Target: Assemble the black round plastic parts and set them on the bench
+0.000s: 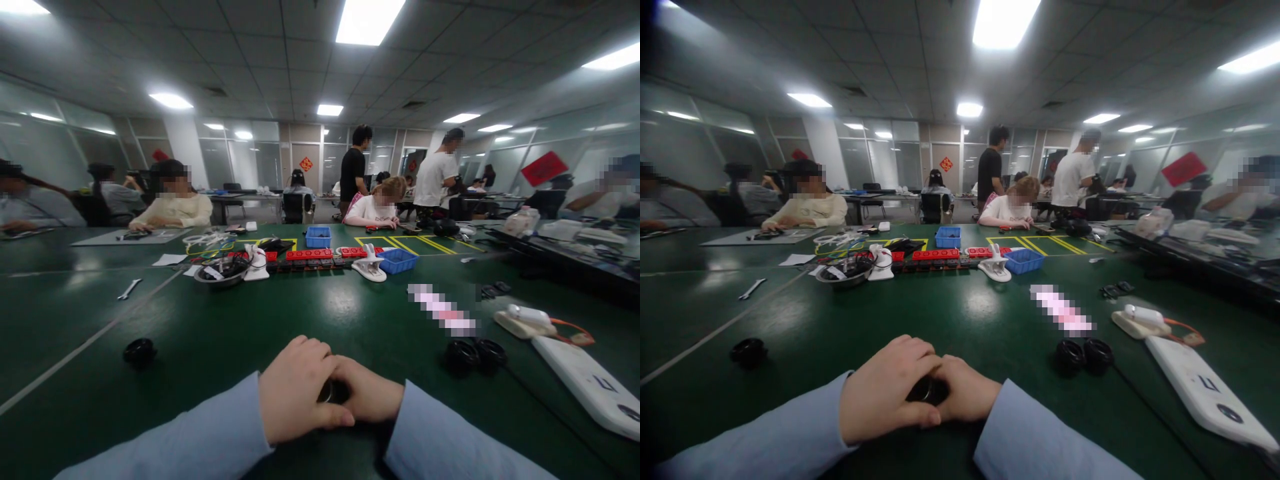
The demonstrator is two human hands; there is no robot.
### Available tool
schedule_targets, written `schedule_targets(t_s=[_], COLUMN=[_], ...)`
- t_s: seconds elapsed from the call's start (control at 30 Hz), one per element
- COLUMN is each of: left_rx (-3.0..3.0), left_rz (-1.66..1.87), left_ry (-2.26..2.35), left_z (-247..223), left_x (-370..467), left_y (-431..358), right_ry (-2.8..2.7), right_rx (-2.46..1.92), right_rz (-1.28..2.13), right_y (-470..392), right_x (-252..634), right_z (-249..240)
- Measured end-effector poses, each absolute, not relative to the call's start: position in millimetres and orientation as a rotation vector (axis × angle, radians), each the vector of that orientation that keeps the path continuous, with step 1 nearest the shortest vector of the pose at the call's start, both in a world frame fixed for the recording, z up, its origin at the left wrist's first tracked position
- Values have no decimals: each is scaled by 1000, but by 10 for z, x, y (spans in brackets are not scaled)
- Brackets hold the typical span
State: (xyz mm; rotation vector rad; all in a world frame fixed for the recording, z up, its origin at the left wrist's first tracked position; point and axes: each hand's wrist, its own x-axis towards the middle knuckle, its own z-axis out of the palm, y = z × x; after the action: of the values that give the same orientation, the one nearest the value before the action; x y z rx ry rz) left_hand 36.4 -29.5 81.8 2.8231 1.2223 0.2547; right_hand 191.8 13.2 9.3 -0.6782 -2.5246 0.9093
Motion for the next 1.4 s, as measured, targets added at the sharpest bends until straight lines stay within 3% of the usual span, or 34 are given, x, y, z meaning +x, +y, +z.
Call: schedule_targets(t_s=[0.13, 0.33, 0.57, 0.93, 1.4], left_rx=[2796, 2686, 2709, 2633, 2819], left_rz=[134, -4, 2, -54, 69], left_ry=[802, 746, 873, 1488, 1634], left_z=[948, 928, 889, 835, 662], left_x=[222, 172, 211, 429, 465], left_y=[-190, -114, -124, -310, -321], right_ry=[-2504, -2530, -2543, -2570, -2588], right_rx=[-694, -751, -718, -766, -771], right_rz=[946, 953, 945, 886, 854], right_y=[126, 112, 118, 120, 113], right_x=[1940, 1950, 1953, 1929, 1920], right_z=[117, 159, 140, 118, 124])
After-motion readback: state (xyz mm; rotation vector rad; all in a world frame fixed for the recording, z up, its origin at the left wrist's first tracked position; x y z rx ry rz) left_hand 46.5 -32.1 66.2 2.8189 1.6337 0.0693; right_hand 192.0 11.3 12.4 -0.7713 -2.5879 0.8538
